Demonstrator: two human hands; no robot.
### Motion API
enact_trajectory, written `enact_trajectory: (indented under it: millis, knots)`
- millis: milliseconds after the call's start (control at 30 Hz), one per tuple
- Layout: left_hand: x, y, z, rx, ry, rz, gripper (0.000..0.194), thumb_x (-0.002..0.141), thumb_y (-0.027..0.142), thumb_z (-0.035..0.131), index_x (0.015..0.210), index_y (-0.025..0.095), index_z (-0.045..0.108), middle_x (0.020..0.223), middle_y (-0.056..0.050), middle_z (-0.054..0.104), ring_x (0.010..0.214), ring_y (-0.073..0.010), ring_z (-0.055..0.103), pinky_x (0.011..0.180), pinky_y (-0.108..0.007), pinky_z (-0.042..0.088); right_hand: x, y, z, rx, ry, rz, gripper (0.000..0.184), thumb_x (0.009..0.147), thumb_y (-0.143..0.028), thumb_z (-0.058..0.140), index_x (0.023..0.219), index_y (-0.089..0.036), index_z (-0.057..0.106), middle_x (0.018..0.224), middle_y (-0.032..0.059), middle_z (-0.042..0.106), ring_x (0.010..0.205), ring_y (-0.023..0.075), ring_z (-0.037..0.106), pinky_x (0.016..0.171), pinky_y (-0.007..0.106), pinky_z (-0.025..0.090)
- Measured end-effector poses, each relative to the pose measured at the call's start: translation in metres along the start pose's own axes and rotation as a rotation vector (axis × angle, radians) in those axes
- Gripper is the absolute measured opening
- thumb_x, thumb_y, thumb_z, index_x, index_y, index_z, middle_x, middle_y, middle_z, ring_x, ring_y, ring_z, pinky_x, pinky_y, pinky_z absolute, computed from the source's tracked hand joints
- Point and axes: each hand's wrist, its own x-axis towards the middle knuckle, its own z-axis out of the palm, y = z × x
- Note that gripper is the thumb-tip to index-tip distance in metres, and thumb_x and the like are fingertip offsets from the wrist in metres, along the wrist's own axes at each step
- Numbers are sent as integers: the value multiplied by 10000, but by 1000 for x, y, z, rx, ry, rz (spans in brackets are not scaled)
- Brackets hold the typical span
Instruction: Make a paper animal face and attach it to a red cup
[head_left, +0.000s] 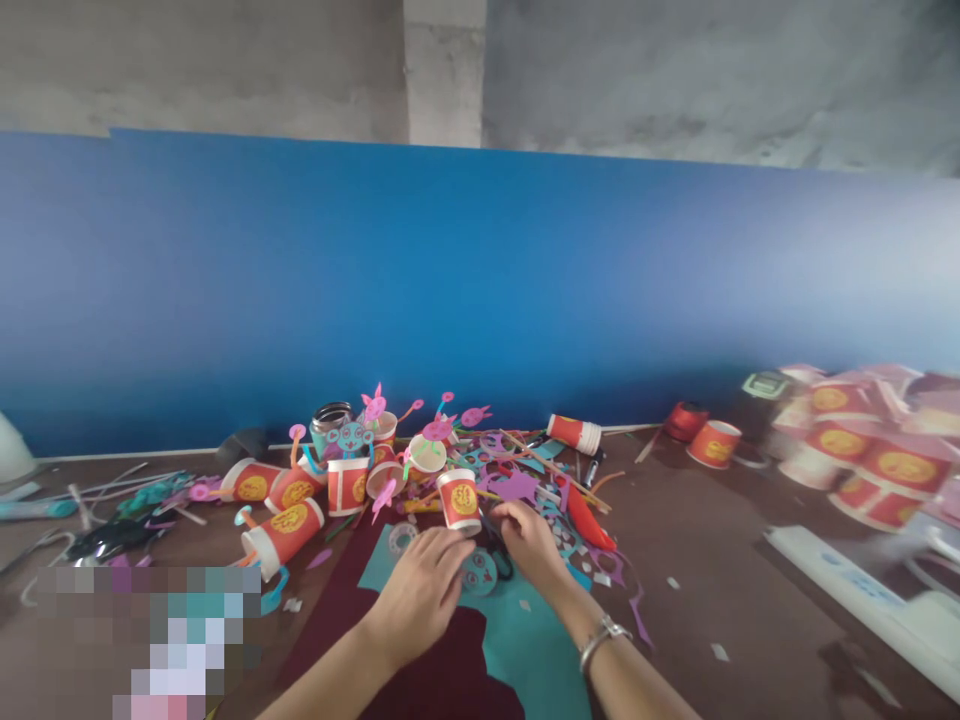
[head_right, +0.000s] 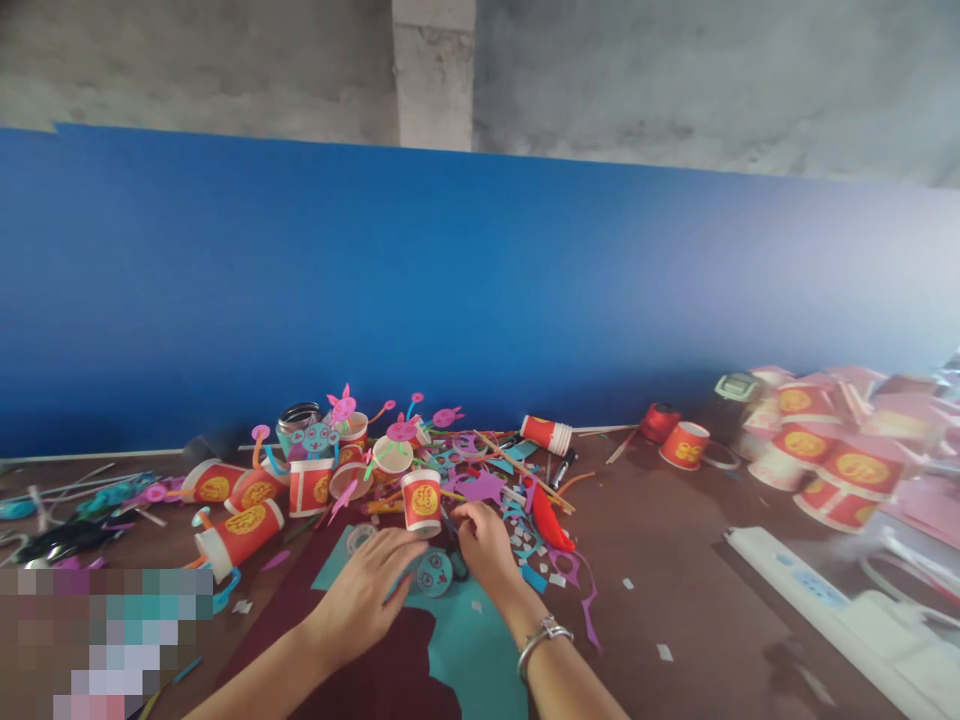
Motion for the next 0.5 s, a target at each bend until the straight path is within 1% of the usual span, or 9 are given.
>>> enact_trajectory:
  millis: [67, 133, 233, 300, 367, 433, 500]
  knots:
    - [-2, 3, 4, 8, -33, 49, 318, 845, 122, 416, 1127, 206, 537, 1105, -83, 598, 1028, -219, 546, 910, -391, 456, -2, -4, 0, 5, -39, -7, 323, 674, -84, 418, 837, -187, 677, 861, 54, 687, 858, 206, 616, 803, 324, 473]
    - [-3, 4, 9, 38, -23, 70, 302, 855, 126, 408, 1114, 197, 547, 1110, -88, 595, 1054, -224, 533, 916, -392, 455, -5, -10, 0, 41, -101, -57, 386, 661, -63, 430, 935, -188, 671, 959, 61, 682, 943, 209, 600, 860, 332, 457]
    - [-4, 2, 15, 97, 11, 82, 357, 829, 83, 403, 1137, 194, 544, 1228, -99, 543, 1181, -244, 454, 972, -423, 420, -9, -21, 0, 114, -207, -174, 501, 630, -13, 429, 1043, -201, 640, 1030, 54, 667, 990, 194, 583, 898, 323, 441]
    - [-4, 0, 17, 132, 30, 88, 382, 810, 65, 404, 1136, 197, 552, 1307, -96, 490, 1251, -251, 386, 1017, -450, 379, -11, -25, 1, 112, -229, -201, 504, 623, 4, 423, 1018, -210, 652, 985, 49, 675, 959, 192, 592, 874, 320, 452]
    - [-4, -2, 17, 152, 66, 70, 367, 815, 76, 406, 1116, 203, 572, 1331, -90, 471, 1277, -256, 355, 1037, -469, 354, -9, -22, -1, 85, -164, -154, 429, 648, -6, 414, 925, -201, 676, 900, 53, 684, 886, 192, 614, 817, 315, 476]
    - [-4, -5, 18, 166, 112, 27, 353, 825, 96, 413, 1110, 213, 587, 1333, -87, 469, 1287, -274, 338, 1039, -491, 346, -4, -13, -4, 57, -37, -49, 349, 689, -35, 398, 828, -185, 680, 818, 58, 688, 799, 190, 634, 756, 311, 494]
    - [-4, -8, 19, 185, 149, -17, 369, 826, 98, 419, 1128, 228, 587, 1348, -91, 451, 1298, -301, 314, 1025, -515, 351, 2, -1, -9, 35, 75, 55, 316, 706, -61, 389, 783, -181, 671, 781, 56, 693, 775, 196, 643, 753, 325, 500]
